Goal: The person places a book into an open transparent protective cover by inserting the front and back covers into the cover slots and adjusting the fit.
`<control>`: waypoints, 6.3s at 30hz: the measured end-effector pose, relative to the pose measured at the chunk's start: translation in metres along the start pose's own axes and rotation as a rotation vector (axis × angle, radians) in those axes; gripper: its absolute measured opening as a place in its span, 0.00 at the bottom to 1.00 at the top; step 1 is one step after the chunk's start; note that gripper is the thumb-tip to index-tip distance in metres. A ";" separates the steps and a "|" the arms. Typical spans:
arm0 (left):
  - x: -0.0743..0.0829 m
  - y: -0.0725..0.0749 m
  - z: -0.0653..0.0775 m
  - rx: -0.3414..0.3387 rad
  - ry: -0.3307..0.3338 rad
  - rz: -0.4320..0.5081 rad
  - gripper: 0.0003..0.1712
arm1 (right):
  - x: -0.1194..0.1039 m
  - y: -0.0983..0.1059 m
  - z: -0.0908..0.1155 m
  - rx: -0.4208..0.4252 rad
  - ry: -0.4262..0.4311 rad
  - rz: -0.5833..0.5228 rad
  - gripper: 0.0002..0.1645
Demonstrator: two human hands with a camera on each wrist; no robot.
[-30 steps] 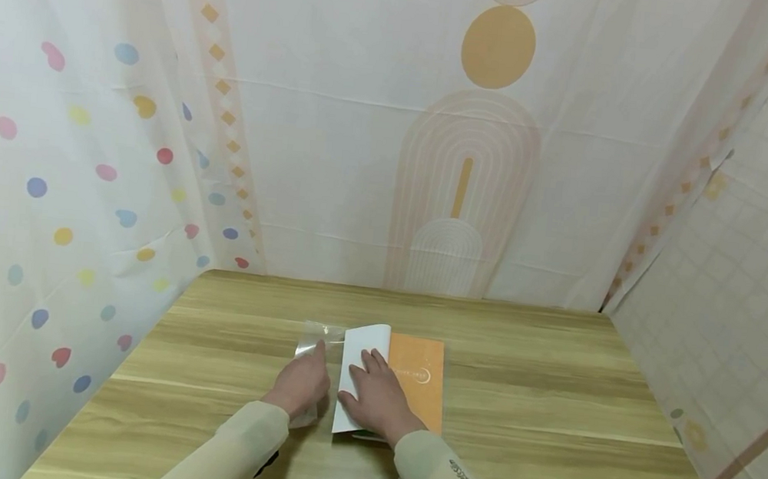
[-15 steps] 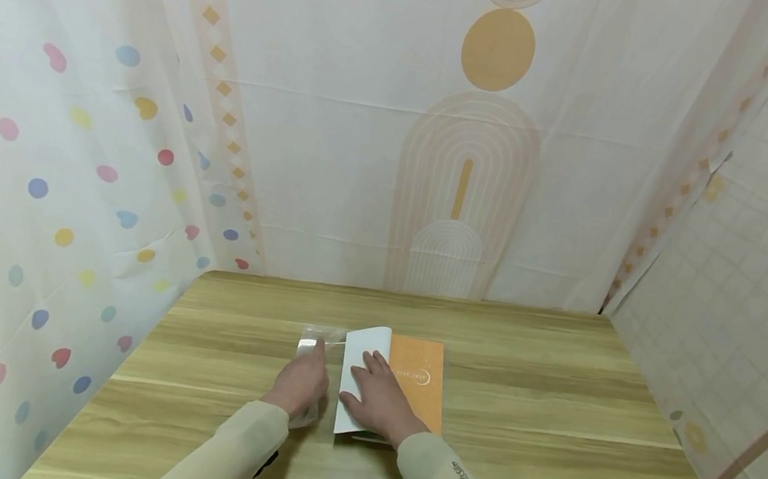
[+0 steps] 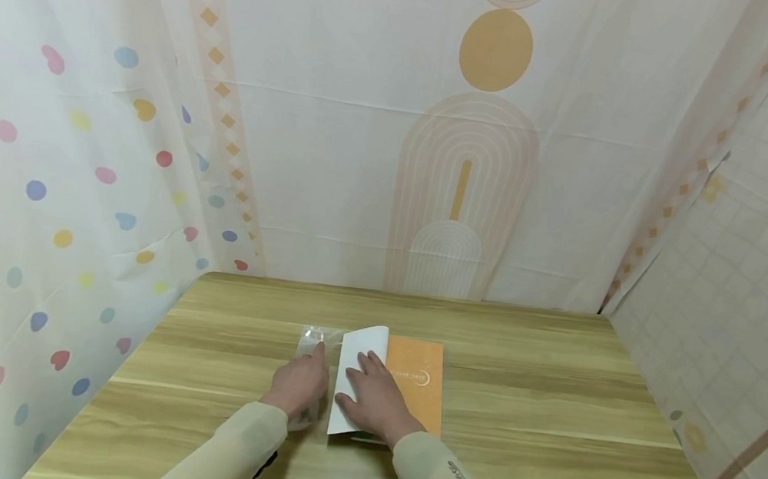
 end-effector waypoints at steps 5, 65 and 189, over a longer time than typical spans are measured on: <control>0.000 -0.001 0.001 0.034 -0.011 -0.060 0.28 | -0.002 -0.002 -0.001 0.003 0.004 0.039 0.30; 0.017 -0.010 0.013 -0.155 -0.176 -0.152 0.30 | -0.006 -0.020 -0.008 -0.112 -0.097 0.124 0.30; 0.004 -0.010 0.012 -0.176 -0.129 -0.018 0.34 | 0.019 -0.011 0.012 -0.168 -0.043 -0.076 0.47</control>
Point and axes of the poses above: each hand's wrist, its own z-axis away from the middle knuckle, its own y-axis out of the back of the hand, x = y × z, the point moved 6 cm from there along -z, towards the middle knuckle, and after that the axes turned 10 degrees about -y, right-handed, at the moved point
